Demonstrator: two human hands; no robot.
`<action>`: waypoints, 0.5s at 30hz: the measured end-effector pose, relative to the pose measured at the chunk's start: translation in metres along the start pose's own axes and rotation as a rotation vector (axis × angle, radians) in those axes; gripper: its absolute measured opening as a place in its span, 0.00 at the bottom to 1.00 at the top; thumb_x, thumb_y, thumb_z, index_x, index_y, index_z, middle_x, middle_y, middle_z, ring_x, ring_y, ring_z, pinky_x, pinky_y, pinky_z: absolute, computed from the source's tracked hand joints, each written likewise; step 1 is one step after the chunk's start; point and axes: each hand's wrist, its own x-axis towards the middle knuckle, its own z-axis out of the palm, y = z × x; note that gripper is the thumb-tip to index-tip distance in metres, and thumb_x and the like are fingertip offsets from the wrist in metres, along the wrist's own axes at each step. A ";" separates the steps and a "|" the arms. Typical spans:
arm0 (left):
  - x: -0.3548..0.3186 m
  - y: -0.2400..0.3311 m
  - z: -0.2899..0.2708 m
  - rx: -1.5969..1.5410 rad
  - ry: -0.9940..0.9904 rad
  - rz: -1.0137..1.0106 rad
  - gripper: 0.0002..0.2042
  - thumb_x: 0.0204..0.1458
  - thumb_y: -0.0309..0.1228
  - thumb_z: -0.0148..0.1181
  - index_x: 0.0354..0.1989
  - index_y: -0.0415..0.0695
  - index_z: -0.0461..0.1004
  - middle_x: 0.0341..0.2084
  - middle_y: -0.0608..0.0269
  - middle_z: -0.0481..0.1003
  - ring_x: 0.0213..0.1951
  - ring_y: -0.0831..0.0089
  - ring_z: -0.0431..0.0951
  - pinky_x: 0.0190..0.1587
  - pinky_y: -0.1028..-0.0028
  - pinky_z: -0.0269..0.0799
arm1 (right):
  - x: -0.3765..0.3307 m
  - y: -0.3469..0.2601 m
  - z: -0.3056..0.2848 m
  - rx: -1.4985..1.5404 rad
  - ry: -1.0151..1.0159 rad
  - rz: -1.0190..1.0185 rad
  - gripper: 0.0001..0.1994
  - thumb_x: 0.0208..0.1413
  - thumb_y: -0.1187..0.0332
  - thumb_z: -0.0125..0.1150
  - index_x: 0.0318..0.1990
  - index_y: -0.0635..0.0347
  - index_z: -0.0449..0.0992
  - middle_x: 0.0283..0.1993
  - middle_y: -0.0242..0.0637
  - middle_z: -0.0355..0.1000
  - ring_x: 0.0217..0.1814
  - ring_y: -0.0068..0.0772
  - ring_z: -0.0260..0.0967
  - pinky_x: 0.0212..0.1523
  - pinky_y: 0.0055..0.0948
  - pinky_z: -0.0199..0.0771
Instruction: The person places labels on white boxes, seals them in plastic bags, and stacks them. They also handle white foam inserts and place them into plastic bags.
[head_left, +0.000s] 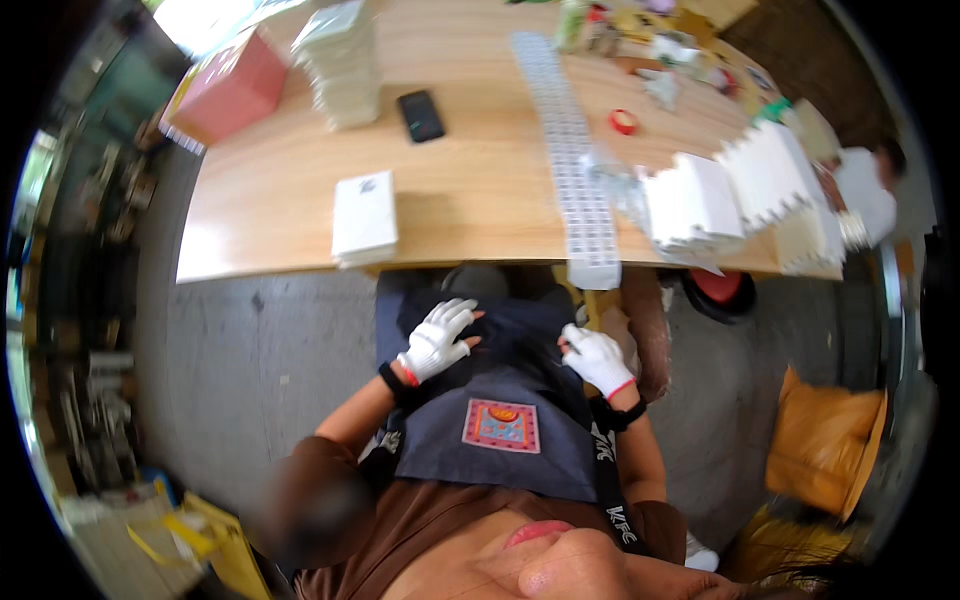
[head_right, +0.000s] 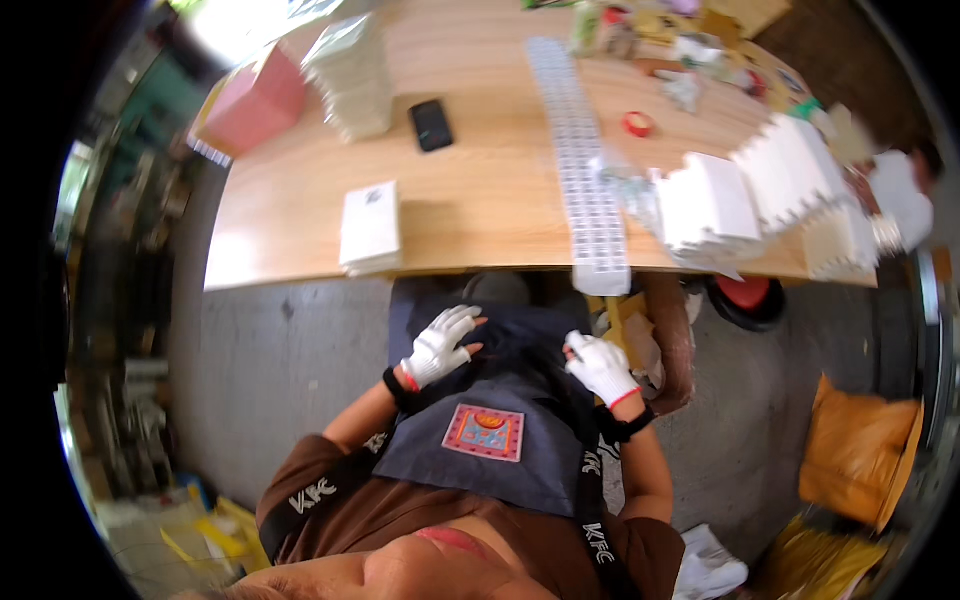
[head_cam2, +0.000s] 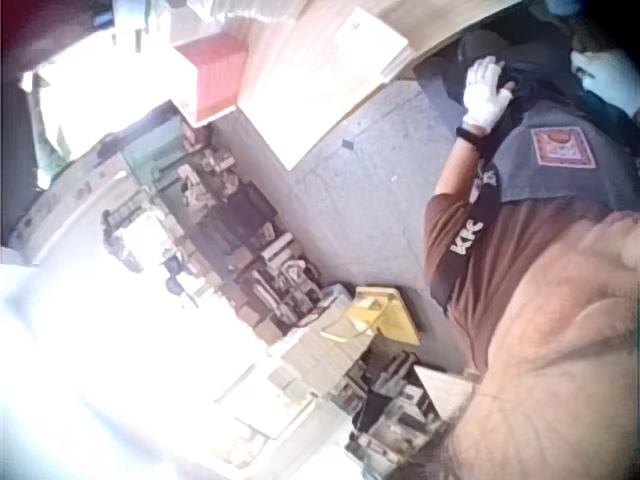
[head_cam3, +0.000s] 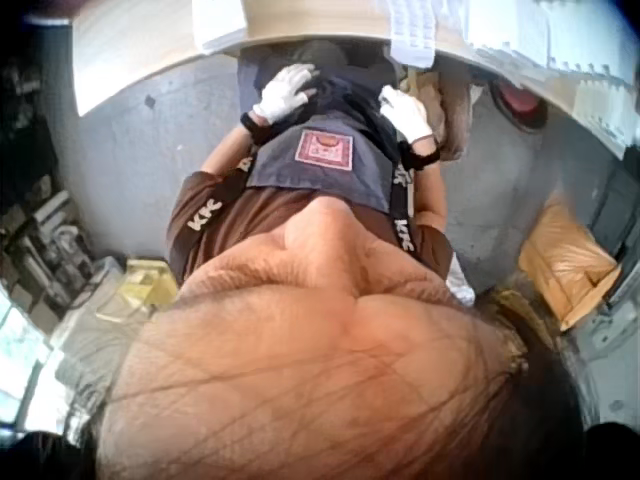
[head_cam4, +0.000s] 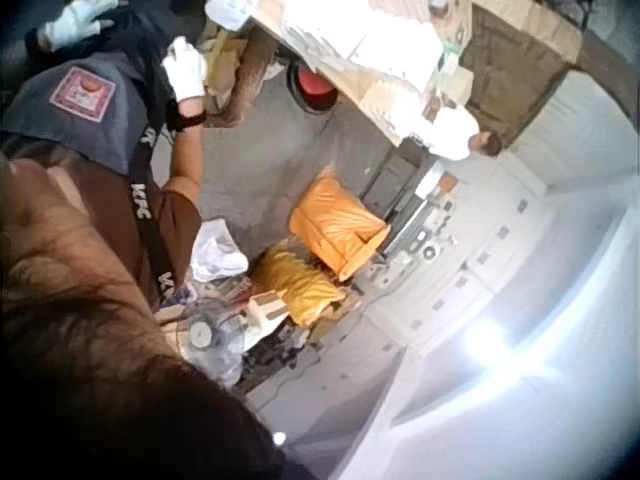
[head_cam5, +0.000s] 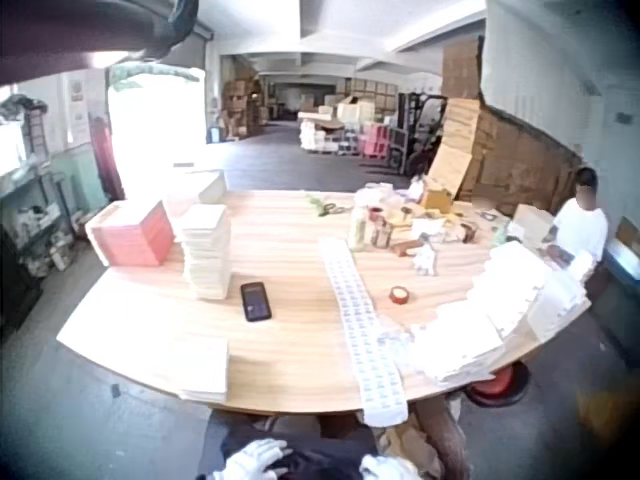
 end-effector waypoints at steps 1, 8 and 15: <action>-0.002 -0.002 -0.003 -0.007 -0.025 -0.028 0.20 0.45 0.31 0.66 0.48 0.42 0.73 0.51 0.51 0.72 0.54 0.50 0.70 0.56 0.60 0.68 | 0.003 0.005 0.004 -0.035 -0.041 0.049 0.07 0.49 0.63 0.55 0.36 0.50 0.71 0.33 0.40 0.75 0.35 0.50 0.74 0.36 0.46 0.72; -0.082 -0.052 -0.036 -0.057 -0.123 -0.498 0.19 0.50 0.34 0.62 0.49 0.39 0.71 0.48 0.49 0.73 0.53 0.51 0.71 0.55 0.62 0.68 | -0.004 0.031 -0.039 -0.034 -0.239 0.061 0.10 0.52 0.61 0.58 0.37 0.55 0.72 0.34 0.43 0.77 0.37 0.53 0.74 0.37 0.46 0.73; -0.202 -0.099 -0.046 -0.007 -0.748 -1.093 0.24 0.55 0.46 0.53 0.55 0.44 0.70 0.49 0.51 0.75 0.52 0.52 0.74 0.54 0.60 0.69 | 0.030 -0.024 -0.224 0.709 -0.507 0.441 0.18 0.57 0.66 0.61 0.50 0.69 0.72 0.39 0.42 0.78 0.29 0.21 0.73 0.29 0.19 0.69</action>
